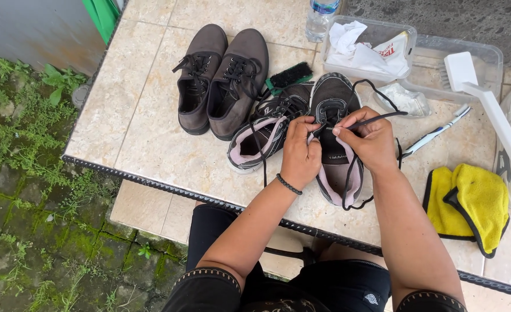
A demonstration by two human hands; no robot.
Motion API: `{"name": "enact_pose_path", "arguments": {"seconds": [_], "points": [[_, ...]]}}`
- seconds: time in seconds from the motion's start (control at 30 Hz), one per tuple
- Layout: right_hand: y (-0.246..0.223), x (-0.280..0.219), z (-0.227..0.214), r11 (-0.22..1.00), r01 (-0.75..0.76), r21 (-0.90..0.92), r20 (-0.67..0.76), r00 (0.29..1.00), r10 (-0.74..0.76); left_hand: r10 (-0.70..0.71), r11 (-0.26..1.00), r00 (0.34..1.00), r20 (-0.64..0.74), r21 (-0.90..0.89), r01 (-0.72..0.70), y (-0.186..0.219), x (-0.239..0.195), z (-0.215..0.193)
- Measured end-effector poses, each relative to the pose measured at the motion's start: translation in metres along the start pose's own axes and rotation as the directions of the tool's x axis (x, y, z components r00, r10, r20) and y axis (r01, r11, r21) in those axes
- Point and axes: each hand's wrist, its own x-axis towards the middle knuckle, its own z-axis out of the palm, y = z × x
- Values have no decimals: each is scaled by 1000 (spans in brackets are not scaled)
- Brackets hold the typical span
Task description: Threading laces through the eyelets of a black sneaker.
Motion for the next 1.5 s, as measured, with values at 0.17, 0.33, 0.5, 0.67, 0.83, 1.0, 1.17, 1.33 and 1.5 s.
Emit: {"name": "enact_pose_path", "arguments": {"seconds": [0.17,0.33,0.5,0.67,0.83,1.0,1.17,1.33,1.5], "points": [[12,-1,1,999,-13,-39,-3,1000,13,22,996,999,-46,-82,-25,-10,-6,4],[12,-1,4,999,20,-48,-15,1000,-21,19,990,996,-83,-134,-30,-10,-6,3],[11,-1,6,997,68,-45,-48,996,-70,44,986,994,-97,-157,-59,-7,-5,2],[16,-2,7,994,107,-32,-82,991,-109,52,985,993,-105,-160,-68,-8,-7,2],[11,-5,10,988,139,-74,-74,987,-145,41,983,993,-110,-175,-60,-6,-6,2],[14,-6,10,985,114,-132,-6,993,-116,38,982,993,-115,-182,-58,-8,-8,2],[17,-5,9,982,78,-170,16,997,-76,47,982,993,-109,-176,-66,-2,-8,2],[14,-5,10,985,40,-165,10,999,-38,42,982,993,-115,-180,-63,0,-8,1],[19,-6,10,988,10,-153,-6,1000,-11,47,978,991,-127,-195,-71,1,-9,2]]}}
